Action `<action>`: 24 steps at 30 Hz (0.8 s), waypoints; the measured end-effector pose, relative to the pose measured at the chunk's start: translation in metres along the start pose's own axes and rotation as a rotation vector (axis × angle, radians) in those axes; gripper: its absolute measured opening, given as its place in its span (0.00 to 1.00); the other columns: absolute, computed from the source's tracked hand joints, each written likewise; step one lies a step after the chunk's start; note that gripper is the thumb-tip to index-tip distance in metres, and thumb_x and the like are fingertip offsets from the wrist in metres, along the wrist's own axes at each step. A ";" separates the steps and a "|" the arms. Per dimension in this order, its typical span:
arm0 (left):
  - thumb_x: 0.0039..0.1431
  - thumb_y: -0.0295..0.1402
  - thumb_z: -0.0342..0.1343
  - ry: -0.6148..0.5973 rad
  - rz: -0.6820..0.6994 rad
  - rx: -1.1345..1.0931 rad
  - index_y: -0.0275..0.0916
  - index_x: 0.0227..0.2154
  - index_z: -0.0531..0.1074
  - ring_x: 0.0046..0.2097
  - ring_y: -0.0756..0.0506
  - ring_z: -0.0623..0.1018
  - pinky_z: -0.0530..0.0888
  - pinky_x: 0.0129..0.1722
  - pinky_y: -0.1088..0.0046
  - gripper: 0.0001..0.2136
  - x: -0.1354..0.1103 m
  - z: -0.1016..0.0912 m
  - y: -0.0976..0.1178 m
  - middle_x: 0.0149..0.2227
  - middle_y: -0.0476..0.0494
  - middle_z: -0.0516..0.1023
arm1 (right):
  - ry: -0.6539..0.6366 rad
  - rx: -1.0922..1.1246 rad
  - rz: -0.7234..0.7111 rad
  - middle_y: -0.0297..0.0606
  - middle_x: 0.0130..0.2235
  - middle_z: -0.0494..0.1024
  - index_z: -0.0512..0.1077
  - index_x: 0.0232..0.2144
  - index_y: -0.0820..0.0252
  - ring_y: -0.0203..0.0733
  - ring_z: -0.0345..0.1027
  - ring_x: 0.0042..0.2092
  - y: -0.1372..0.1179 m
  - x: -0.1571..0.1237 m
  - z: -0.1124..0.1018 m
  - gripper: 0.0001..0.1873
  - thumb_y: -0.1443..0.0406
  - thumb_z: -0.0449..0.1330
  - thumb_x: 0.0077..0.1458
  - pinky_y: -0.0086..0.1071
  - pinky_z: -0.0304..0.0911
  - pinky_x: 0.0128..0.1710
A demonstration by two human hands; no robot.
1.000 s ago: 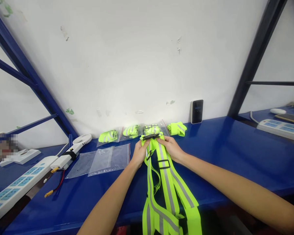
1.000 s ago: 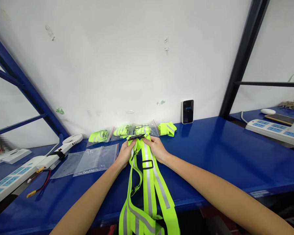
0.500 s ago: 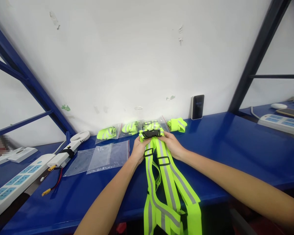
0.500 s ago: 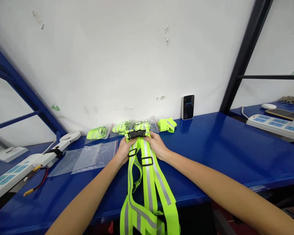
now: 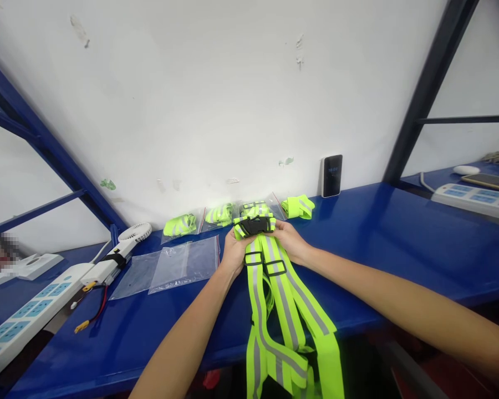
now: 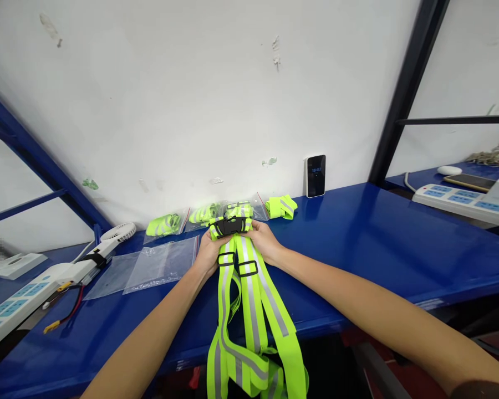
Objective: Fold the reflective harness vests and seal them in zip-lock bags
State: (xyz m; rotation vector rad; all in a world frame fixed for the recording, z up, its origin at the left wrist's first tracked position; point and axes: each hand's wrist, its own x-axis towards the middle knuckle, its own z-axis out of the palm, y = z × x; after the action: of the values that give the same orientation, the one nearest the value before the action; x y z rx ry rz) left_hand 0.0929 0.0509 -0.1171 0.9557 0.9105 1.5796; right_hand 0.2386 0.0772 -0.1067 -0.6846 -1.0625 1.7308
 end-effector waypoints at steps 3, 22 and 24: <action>0.33 0.30 0.73 -0.011 -0.044 0.004 0.38 0.41 0.72 0.36 0.43 0.81 0.76 0.42 0.66 0.28 0.000 0.001 0.002 0.35 0.46 0.81 | 0.031 0.022 0.026 0.36 0.29 0.82 0.76 0.32 0.59 0.47 0.77 0.32 -0.002 0.001 -0.001 0.14 0.70 0.68 0.38 0.38 0.71 0.35; 0.46 0.43 0.67 -0.234 0.047 0.511 0.35 0.32 0.79 0.42 0.40 0.78 0.73 0.41 0.69 0.16 -0.006 -0.003 -0.001 0.36 0.41 0.81 | -0.096 -0.058 -0.109 0.32 0.37 0.80 0.66 0.54 0.47 0.41 0.76 0.30 -0.040 0.005 -0.019 0.39 0.71 0.70 0.38 0.37 0.72 0.32; 0.46 0.42 0.68 -0.238 0.012 0.437 0.35 0.40 0.79 0.41 0.40 0.78 0.73 0.42 0.67 0.20 -0.007 -0.002 -0.001 0.38 0.41 0.81 | -0.182 -0.094 -0.105 0.33 0.37 0.80 0.68 0.52 0.49 0.41 0.76 0.30 -0.042 0.006 -0.023 0.36 0.69 0.70 0.38 0.36 0.72 0.33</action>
State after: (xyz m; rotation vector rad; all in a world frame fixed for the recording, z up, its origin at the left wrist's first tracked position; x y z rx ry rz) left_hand 0.0927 0.0441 -0.1197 1.4235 1.1016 1.2619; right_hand 0.2729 0.0979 -0.0801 -0.5270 -1.2887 1.6848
